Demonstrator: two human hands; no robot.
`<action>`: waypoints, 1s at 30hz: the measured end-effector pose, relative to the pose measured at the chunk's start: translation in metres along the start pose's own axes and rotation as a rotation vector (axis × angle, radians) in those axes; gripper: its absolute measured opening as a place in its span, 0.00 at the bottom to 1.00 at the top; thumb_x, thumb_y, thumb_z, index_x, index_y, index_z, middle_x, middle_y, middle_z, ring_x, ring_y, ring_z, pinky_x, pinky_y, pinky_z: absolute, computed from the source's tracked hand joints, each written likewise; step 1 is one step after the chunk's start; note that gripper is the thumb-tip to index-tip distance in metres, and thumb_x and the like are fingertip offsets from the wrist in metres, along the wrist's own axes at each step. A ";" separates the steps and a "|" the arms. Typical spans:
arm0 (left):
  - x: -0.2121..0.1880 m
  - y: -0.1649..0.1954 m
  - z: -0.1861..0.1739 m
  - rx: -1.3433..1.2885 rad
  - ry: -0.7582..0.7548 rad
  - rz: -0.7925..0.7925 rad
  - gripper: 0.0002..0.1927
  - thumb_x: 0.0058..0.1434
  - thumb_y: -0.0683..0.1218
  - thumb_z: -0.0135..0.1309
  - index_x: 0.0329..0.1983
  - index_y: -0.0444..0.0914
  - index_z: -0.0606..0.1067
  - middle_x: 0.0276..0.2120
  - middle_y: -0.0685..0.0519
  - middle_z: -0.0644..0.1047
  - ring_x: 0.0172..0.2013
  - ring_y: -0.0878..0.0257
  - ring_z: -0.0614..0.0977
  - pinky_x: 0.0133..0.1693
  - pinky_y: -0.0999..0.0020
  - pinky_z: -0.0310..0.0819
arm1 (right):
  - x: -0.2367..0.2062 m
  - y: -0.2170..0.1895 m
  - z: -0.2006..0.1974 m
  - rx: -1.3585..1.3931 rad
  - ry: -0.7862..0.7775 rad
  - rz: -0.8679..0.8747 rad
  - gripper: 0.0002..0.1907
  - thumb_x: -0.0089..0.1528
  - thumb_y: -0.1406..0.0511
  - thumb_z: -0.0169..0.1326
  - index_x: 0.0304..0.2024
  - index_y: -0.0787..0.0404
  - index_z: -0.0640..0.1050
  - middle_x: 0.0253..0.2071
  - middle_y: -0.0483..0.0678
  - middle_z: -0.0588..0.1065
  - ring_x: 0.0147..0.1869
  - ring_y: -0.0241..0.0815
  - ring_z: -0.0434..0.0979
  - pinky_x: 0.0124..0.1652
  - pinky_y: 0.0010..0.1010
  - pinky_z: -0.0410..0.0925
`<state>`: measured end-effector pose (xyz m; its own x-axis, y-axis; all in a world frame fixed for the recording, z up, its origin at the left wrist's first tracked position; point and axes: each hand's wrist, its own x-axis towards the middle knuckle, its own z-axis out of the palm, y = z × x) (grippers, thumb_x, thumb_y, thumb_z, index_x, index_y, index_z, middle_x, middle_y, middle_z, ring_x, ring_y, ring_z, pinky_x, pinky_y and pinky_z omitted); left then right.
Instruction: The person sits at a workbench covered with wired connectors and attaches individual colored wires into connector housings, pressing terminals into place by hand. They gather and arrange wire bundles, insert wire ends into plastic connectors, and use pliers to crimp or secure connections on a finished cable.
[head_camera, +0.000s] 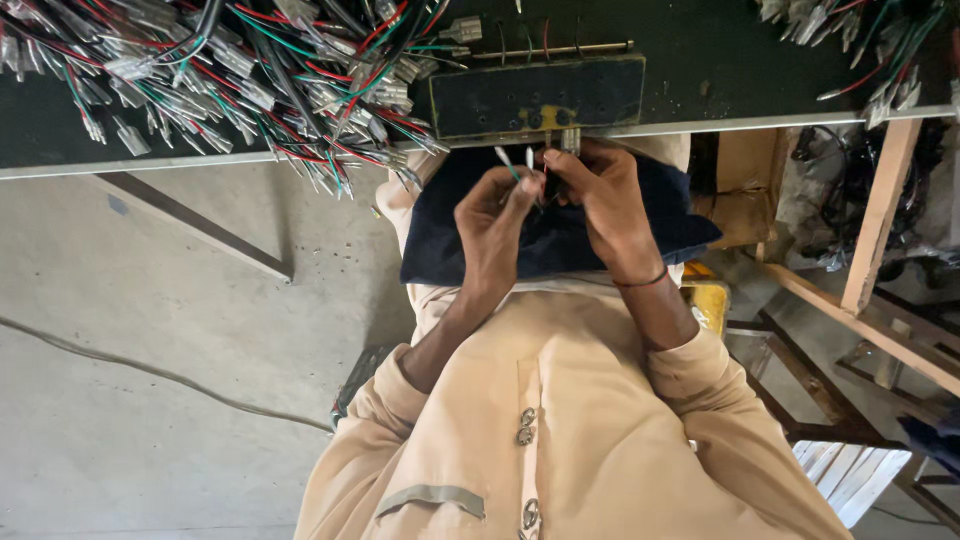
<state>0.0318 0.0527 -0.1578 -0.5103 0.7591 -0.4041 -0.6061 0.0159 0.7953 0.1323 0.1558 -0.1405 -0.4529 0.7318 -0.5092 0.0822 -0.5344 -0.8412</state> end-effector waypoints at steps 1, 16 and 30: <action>0.001 -0.001 0.000 0.045 0.051 0.005 0.09 0.68 0.44 0.59 0.42 0.32 0.78 0.34 0.59 0.78 0.35 0.75 0.75 0.39 0.78 0.67 | 0.000 0.000 0.000 0.007 -0.003 -0.009 0.10 0.66 0.64 0.60 0.40 0.68 0.83 0.33 0.43 0.79 0.31 0.28 0.71 0.31 0.21 0.64; 0.006 0.008 0.006 0.274 0.176 0.010 0.11 0.66 0.46 0.61 0.35 0.32 0.81 0.24 0.63 0.73 0.26 0.78 0.64 0.25 0.77 0.53 | 0.002 -0.002 0.001 0.027 -0.011 0.005 0.10 0.66 0.64 0.59 0.44 0.67 0.83 0.37 0.45 0.81 0.33 0.28 0.74 0.33 0.20 0.66; 0.017 -0.001 0.003 0.553 0.245 0.168 0.14 0.69 0.48 0.59 0.34 0.32 0.78 0.23 0.60 0.68 0.26 0.74 0.63 0.26 0.73 0.56 | -0.002 -0.007 0.001 -0.268 -0.036 -0.004 0.12 0.65 0.61 0.62 0.43 0.65 0.84 0.30 0.41 0.77 0.31 0.26 0.71 0.29 0.19 0.65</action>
<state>0.0251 0.0673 -0.1639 -0.7358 0.6107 -0.2927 -0.1330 0.2935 0.9467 0.1320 0.1580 -0.1332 -0.4849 0.7153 -0.5031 0.3102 -0.3972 -0.8637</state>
